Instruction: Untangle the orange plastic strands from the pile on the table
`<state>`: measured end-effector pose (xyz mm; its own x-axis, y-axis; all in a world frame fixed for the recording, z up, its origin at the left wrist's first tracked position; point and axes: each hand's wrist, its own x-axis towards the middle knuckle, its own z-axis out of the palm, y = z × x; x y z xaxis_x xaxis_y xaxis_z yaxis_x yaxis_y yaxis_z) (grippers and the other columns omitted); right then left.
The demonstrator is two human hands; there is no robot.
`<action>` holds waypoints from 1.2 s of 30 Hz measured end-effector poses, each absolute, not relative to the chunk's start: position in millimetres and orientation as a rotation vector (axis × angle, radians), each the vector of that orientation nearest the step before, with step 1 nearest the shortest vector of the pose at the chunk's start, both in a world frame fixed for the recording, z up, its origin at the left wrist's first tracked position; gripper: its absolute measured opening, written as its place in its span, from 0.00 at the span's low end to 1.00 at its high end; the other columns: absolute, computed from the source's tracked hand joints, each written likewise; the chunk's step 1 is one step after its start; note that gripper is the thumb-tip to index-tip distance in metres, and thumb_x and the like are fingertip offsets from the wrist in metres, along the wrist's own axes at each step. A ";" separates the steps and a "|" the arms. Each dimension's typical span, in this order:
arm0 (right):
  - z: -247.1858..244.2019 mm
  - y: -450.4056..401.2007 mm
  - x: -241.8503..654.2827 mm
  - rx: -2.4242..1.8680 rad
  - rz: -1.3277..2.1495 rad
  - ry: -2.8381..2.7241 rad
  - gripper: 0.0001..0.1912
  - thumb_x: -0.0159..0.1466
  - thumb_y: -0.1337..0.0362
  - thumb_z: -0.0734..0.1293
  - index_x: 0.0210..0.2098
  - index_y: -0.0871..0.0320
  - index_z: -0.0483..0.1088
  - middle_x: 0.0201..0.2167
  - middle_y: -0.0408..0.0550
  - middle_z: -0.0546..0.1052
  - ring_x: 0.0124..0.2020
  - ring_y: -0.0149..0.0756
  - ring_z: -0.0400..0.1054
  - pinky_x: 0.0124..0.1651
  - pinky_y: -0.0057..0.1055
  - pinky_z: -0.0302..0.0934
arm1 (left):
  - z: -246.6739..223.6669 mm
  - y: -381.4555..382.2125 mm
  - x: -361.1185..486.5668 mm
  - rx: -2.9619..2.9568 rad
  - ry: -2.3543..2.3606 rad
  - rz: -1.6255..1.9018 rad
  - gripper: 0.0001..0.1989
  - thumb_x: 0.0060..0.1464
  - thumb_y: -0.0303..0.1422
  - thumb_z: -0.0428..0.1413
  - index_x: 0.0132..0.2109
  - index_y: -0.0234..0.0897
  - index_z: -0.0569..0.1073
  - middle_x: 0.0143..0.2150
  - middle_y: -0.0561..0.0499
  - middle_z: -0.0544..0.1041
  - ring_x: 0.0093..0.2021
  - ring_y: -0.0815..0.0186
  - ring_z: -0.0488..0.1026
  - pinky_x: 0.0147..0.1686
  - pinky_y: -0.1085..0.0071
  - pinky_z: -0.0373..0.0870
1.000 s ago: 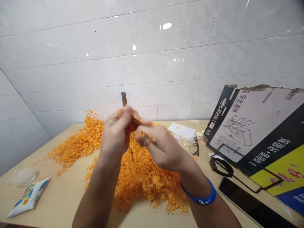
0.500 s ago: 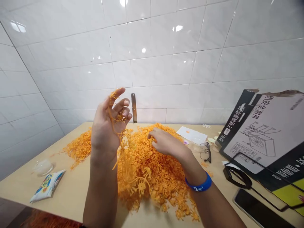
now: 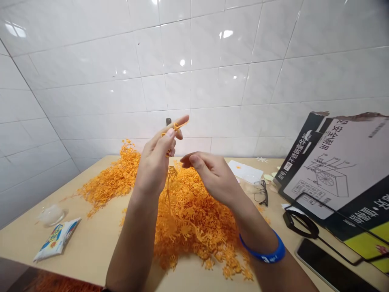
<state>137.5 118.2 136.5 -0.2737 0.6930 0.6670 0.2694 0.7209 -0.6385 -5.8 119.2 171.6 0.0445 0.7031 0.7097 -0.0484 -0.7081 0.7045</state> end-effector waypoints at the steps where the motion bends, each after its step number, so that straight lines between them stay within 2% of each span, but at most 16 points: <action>1: 139.9 110.7 136.0 -0.662 0.580 -1.838 0.17 0.69 0.55 0.59 0.37 0.59 0.74 0.37 0.49 0.79 0.40 0.37 0.73 0.43 0.34 0.64 | 169.7 118.3 -2.4 1.799 0.687 1.724 0.17 0.61 0.41 0.51 0.53 0.43 0.76 0.44 0.48 0.76 0.34 0.69 0.69 0.31 0.74 0.67; 4: 145.0 96.7 133.8 -0.569 0.761 -1.780 0.16 0.64 0.51 0.66 0.37 0.58 0.75 0.37 0.49 0.79 0.40 0.37 0.72 0.44 0.34 0.64 | 165.8 112.7 8.3 1.869 0.740 1.706 0.18 0.61 0.42 0.51 0.52 0.43 0.77 0.45 0.48 0.76 0.41 0.65 0.71 0.38 0.70 0.69; 6: 145.1 95.7 134.1 -0.530 0.893 -1.744 0.20 0.60 0.47 0.69 0.37 0.59 0.74 0.38 0.50 0.79 0.40 0.37 0.71 0.43 0.34 0.64 | 165.3 108.3 13.8 1.890 0.747 1.661 0.20 0.63 0.44 0.48 0.52 0.41 0.77 0.44 0.47 0.77 0.43 0.62 0.71 0.39 0.67 0.70; 9: 143.6 100.3 135.4 -0.490 1.025 -1.744 0.26 0.55 0.41 0.69 0.35 0.59 0.73 0.36 0.50 0.77 0.37 0.37 0.69 0.39 0.34 0.63 | 165.6 104.2 17.2 1.909 0.735 1.585 0.26 0.63 0.49 0.43 0.53 0.40 0.77 0.42 0.46 0.76 0.45 0.60 0.72 0.39 0.66 0.71; 12: 142.5 104.2 136.6 -0.520 1.035 -1.751 0.26 0.57 0.40 0.67 0.29 0.60 0.70 0.29 0.47 0.73 0.32 0.33 0.65 0.35 0.32 0.60 | 164.7 104.1 15.6 1.919 0.712 1.514 0.32 0.62 0.54 0.38 0.52 0.40 0.76 0.42 0.45 0.75 0.45 0.59 0.71 0.39 0.65 0.71; 15: 142.6 105.0 139.1 -0.569 1.020 -1.802 0.23 0.63 0.44 0.64 0.26 0.59 0.66 0.24 0.42 0.66 0.26 0.29 0.58 0.29 0.30 0.55 | 163.8 105.6 10.9 1.950 0.719 1.427 0.37 0.60 0.58 0.33 0.54 0.41 0.75 0.44 0.44 0.74 0.44 0.59 0.70 0.37 0.66 0.70; 18: 143.1 104.8 141.6 -0.682 0.931 -1.889 0.20 0.66 0.51 0.61 0.24 0.58 0.60 0.23 0.40 0.61 0.25 0.28 0.54 0.28 0.29 0.52 | 164.5 106.0 5.7 1.996 0.752 1.360 0.40 0.58 0.61 0.30 0.56 0.43 0.73 0.43 0.44 0.72 0.39 0.62 0.69 0.31 0.68 0.68; 23: 141.3 105.5 137.6 -0.732 0.931 -1.907 0.13 0.64 0.57 0.64 0.29 0.59 0.66 0.27 0.43 0.69 0.29 0.30 0.61 0.32 0.30 0.56 | 166.8 105.0 1.6 2.071 0.769 1.318 0.40 0.57 0.62 0.30 0.58 0.44 0.71 0.39 0.46 0.69 0.32 0.66 0.65 0.28 0.70 0.64; 27: 139.1 104.6 132.2 -0.766 0.796 -1.891 0.16 0.64 0.56 0.63 0.25 0.59 0.63 0.23 0.42 0.67 0.25 0.28 0.59 0.28 0.29 0.52 | 168.3 105.7 1.8 2.070 0.701 1.305 0.41 0.55 0.63 0.32 0.58 0.42 0.71 0.34 0.48 0.67 0.30 0.67 0.63 0.26 0.71 0.62; 31: 139.2 103.6 130.9 -0.669 0.680 -1.903 0.19 0.67 0.58 0.59 0.21 0.57 0.56 0.19 0.38 0.59 0.22 0.26 0.52 0.26 0.29 0.48 | 169.5 107.5 5.7 1.915 0.612 1.430 0.42 0.55 0.64 0.32 0.52 0.39 0.73 0.27 0.51 0.63 0.24 0.70 0.58 0.20 0.72 0.56; 36: 138.4 101.4 132.1 -0.431 0.642 -1.987 0.18 0.66 0.65 0.59 0.21 0.56 0.51 0.20 0.38 0.55 0.23 0.27 0.50 0.28 0.30 0.47 | 172.0 110.3 7.8 1.623 0.596 1.576 0.37 0.56 0.63 0.33 0.39 0.39 0.73 0.18 0.57 0.50 0.17 0.72 0.47 0.14 0.72 0.48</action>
